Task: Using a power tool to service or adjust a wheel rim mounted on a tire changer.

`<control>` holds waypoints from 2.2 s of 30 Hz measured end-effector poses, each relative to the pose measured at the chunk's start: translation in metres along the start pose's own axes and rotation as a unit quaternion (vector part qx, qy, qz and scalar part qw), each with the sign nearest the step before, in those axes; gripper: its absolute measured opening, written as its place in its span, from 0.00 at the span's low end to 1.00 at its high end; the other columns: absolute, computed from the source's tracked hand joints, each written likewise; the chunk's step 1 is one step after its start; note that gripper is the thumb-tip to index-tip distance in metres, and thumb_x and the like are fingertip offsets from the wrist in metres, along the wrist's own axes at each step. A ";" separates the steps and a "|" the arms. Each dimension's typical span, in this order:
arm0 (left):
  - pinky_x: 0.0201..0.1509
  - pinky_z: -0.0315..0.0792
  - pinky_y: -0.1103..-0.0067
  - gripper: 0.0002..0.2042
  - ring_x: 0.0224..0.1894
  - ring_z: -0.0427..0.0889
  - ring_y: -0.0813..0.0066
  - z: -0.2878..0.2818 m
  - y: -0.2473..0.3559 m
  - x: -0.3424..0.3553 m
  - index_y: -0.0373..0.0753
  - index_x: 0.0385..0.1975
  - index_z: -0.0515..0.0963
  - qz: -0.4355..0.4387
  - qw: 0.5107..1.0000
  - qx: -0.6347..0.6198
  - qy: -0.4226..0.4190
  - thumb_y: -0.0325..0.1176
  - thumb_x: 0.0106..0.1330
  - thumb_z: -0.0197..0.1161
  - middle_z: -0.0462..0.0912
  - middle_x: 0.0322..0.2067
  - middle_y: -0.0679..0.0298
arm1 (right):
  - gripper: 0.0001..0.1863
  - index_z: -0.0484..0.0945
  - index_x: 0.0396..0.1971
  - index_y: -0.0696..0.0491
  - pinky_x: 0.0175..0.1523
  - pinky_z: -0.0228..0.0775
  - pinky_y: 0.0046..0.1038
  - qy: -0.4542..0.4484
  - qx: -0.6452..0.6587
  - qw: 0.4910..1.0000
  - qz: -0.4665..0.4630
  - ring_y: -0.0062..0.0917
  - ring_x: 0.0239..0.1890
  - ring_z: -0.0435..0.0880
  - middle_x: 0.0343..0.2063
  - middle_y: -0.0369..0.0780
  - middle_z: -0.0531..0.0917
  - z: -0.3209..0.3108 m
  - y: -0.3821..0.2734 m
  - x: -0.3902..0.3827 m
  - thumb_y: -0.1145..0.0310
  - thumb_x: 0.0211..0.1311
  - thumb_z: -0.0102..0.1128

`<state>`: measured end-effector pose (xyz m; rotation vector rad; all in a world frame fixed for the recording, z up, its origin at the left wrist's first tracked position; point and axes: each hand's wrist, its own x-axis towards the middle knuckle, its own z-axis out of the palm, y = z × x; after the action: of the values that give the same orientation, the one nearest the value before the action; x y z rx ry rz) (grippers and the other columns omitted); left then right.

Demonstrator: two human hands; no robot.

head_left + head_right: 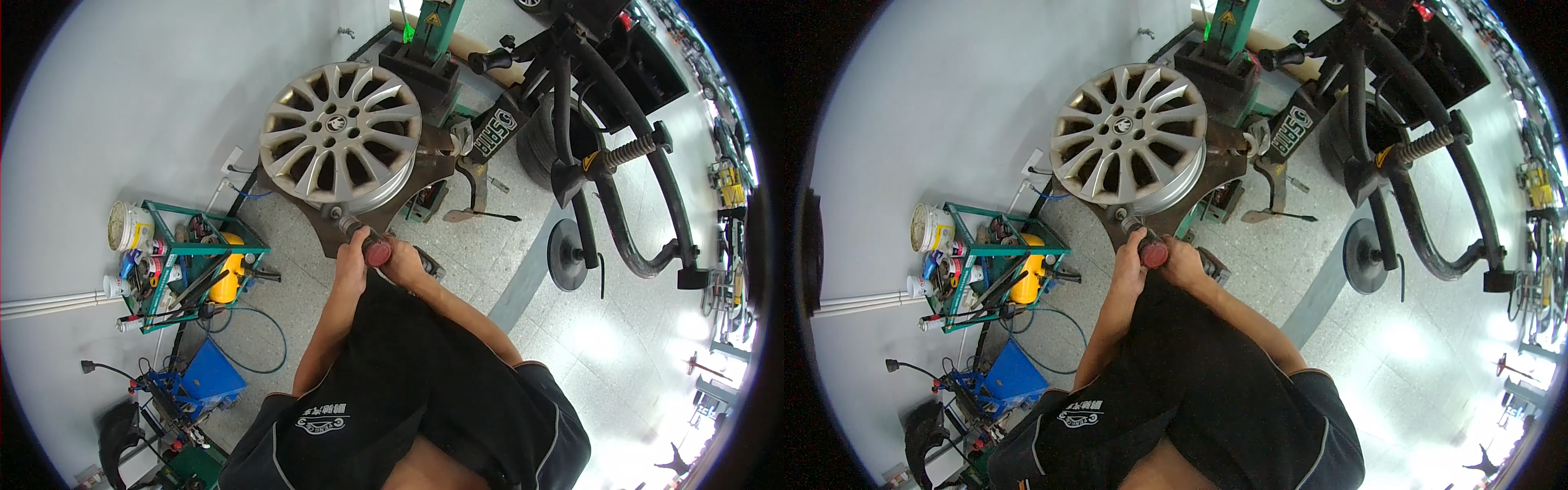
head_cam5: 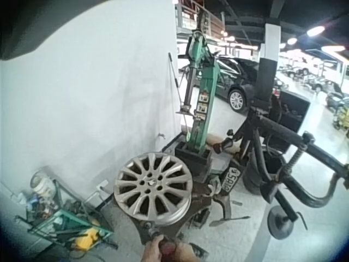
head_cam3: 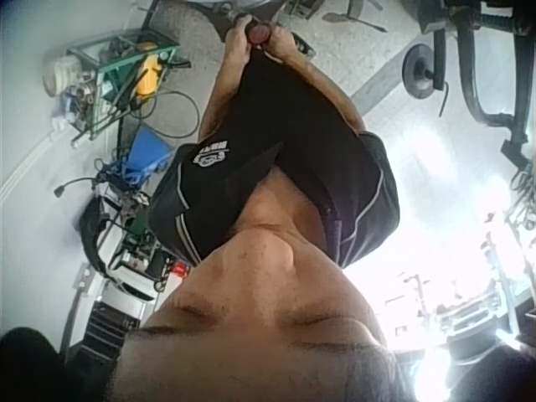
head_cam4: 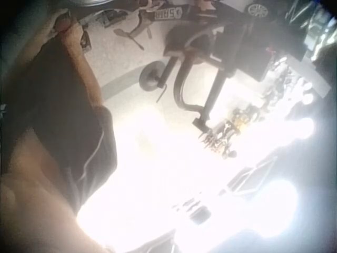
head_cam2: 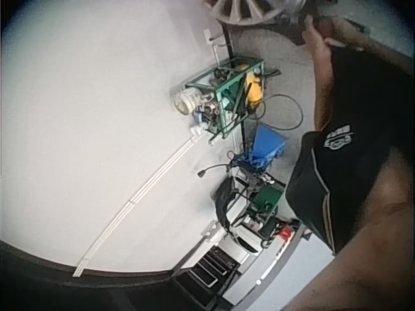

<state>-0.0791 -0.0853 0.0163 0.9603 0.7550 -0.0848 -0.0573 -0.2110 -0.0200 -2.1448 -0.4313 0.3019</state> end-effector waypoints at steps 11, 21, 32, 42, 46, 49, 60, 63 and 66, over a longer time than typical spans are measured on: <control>0.40 0.74 0.77 0.16 0.34 0.79 0.75 0.001 0.000 0.000 0.35 0.39 0.73 0.002 1.000 -0.013 -0.018 0.42 0.61 0.62 0.77 0.33 0.65 | 0.17 0.75 0.38 0.57 0.38 0.74 0.41 0.000 0.001 1.000 0.004 0.47 0.35 0.81 0.30 0.52 0.82 0.001 0.003 -0.001 0.68 0.47 0.66; 0.40 0.73 0.78 0.15 0.34 0.78 0.76 0.003 0.000 -0.001 0.34 0.36 0.74 -0.006 1.000 -0.011 -0.016 0.42 0.62 0.61 0.78 0.32 0.65 | 0.17 0.76 0.39 0.56 0.38 0.74 0.40 0.007 0.013 1.000 0.010 0.47 0.35 0.81 0.30 0.51 0.82 0.002 0.006 -0.003 0.67 0.48 0.65; 0.36 0.73 0.79 0.16 0.31 0.78 0.77 0.003 -0.002 -0.001 0.30 0.36 0.75 0.015 0.999 -0.038 -0.014 0.40 0.61 0.63 0.78 0.31 0.64 | 0.18 0.77 0.38 0.56 0.38 0.74 0.41 -0.002 -0.003 1.000 0.017 0.47 0.35 0.82 0.30 0.50 0.82 0.000 0.002 -0.003 0.65 0.47 0.68; 0.40 0.73 0.77 0.15 0.33 0.79 0.75 0.001 -0.002 -0.001 0.35 0.36 0.74 0.003 1.000 -0.006 -0.021 0.42 0.63 0.60 0.77 0.31 0.65 | 0.26 0.75 0.44 0.61 0.41 0.75 0.40 -0.015 -0.030 0.999 0.027 0.45 0.37 0.82 0.32 0.52 0.82 -0.006 -0.004 -0.003 0.64 0.45 0.69; 0.41 0.73 0.77 0.15 0.34 0.79 0.74 0.004 0.000 -0.004 0.34 0.38 0.73 0.000 1.000 -0.008 -0.024 0.42 0.63 0.60 0.77 0.32 0.64 | 0.25 0.75 0.43 0.60 0.40 0.75 0.40 0.001 -0.021 1.000 0.013 0.46 0.36 0.82 0.32 0.52 0.82 -0.002 0.002 -0.004 0.64 0.45 0.69; 0.42 0.74 0.77 0.16 0.35 0.79 0.73 0.003 -0.001 -0.002 0.34 0.38 0.73 0.001 0.999 -0.009 -0.031 0.42 0.63 0.60 0.78 0.33 0.63 | 0.23 0.76 0.42 0.59 0.39 0.75 0.40 -0.010 -0.017 0.999 0.034 0.46 0.36 0.82 0.32 0.52 0.82 -0.005 -0.002 -0.004 0.64 0.46 0.68; 0.44 0.74 0.75 0.15 0.37 0.79 0.72 0.006 0.006 -0.004 0.39 0.41 0.73 -0.071 0.990 -0.070 -0.096 0.41 0.60 0.62 0.79 0.34 0.65 | 0.19 0.74 0.42 0.57 0.38 0.75 0.43 0.012 -0.106 0.991 0.081 0.47 0.34 0.82 0.28 0.53 0.82 -0.026 -0.028 -0.017 0.66 0.50 0.61; 0.44 0.74 0.75 0.13 0.36 0.79 0.73 0.016 0.010 -0.006 0.39 0.39 0.74 -0.092 0.985 -0.085 -0.119 0.39 0.61 0.62 0.79 0.32 0.65 | 0.18 0.73 0.42 0.58 0.37 0.74 0.44 0.031 -0.128 0.987 0.094 0.47 0.32 0.82 0.27 0.53 0.81 -0.031 -0.026 -0.020 0.67 0.50 0.59; 0.44 0.74 0.74 0.12 0.37 0.79 0.73 0.023 0.008 -0.006 0.40 0.39 0.74 -0.100 0.983 -0.089 -0.128 0.39 0.61 0.61 0.79 0.33 0.66 | 0.17 0.73 0.41 0.57 0.37 0.74 0.44 0.041 -0.127 0.988 0.082 0.47 0.32 0.82 0.27 0.53 0.81 -0.035 -0.021 -0.020 0.68 0.50 0.59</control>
<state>-0.0681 -0.0993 0.0338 0.6860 0.6065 -0.3061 -0.0668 -0.2337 0.0178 -2.4386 -0.2564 0.2608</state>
